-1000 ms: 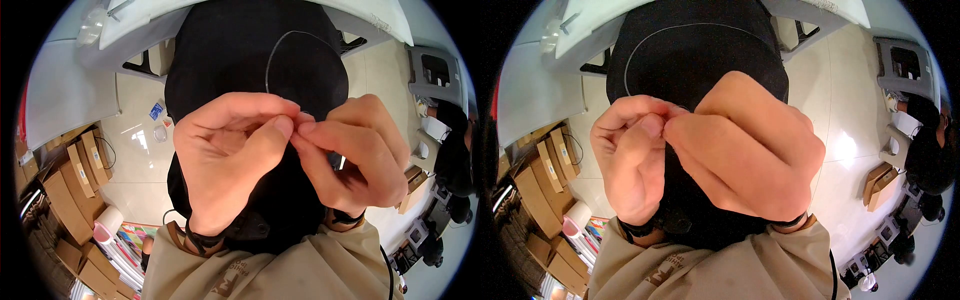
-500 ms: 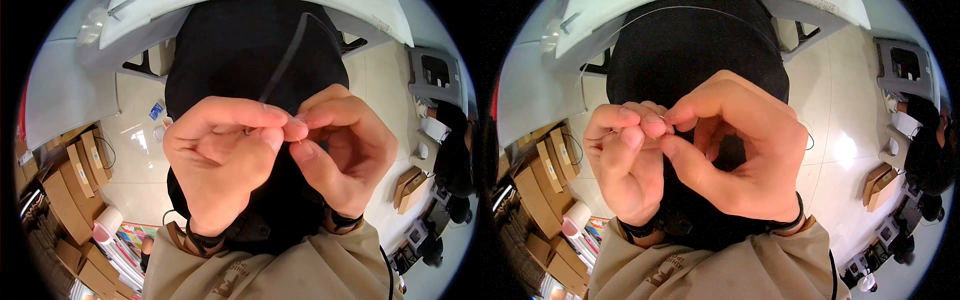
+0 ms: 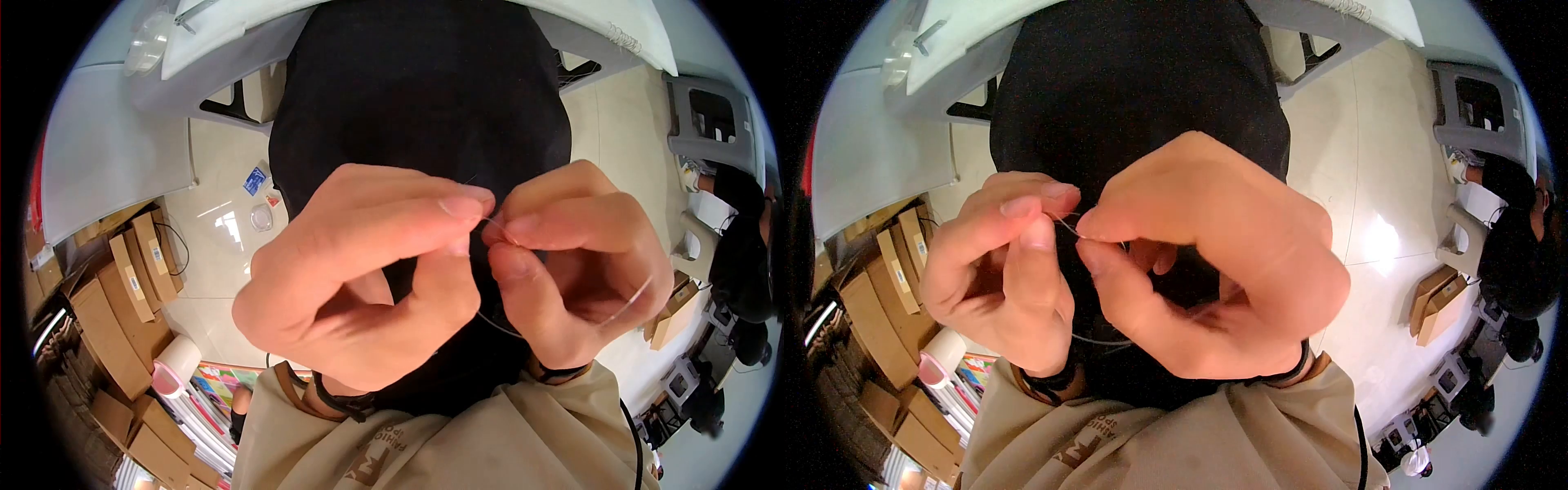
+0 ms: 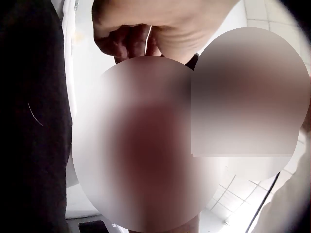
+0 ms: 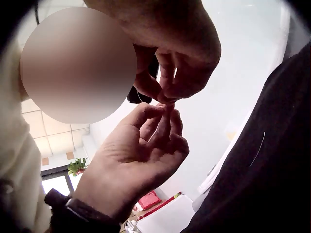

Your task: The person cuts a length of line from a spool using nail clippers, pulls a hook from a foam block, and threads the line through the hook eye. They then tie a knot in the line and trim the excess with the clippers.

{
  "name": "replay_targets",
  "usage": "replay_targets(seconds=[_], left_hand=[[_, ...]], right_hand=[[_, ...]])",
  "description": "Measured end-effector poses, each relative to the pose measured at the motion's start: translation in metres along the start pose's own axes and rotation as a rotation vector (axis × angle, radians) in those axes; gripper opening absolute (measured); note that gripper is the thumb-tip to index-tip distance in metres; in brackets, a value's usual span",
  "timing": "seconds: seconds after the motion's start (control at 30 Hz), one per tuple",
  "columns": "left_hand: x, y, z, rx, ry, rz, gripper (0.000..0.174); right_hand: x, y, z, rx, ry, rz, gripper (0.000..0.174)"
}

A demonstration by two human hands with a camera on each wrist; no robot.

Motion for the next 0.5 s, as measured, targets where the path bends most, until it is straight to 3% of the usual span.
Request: replay_targets(seconds=[0.13, 0.23, 0.33, 0.5], left_hand=[[-0.004, 0.003, 0.003, -0.009, 0.018, 0.053, 0.015], [-0.006, 0.009, -0.002, 0.158, 0.205, 0.126, 0.017], [-0.003, 0.015, -0.004, 0.361, 0.368, 0.174, 0.018], [-0.001, 0.017, -0.008, 0.451, 0.487, 0.156, 0.022]], right_hand=[[-0.005, -0.002, -0.006, 0.194, 0.093, 0.006, 0.023], [-0.013, 0.0, -0.007, 0.333, 0.147, 0.067, 0.028], [-0.014, 0.004, -0.003, 0.354, 0.161, 0.145, 0.031], [-0.013, 0.003, -0.003, 0.38, 0.244, 0.166, 0.033]])
Point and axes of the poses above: each hand's wrist, its own y-axis away from the middle knuckle, its own x-axis out of the back of the hand, z = x × y, the point moved 4 cm from there along -y, towards the middle knuckle, and after that the axes turned 10 degrees about z, right-handed, at the moved point
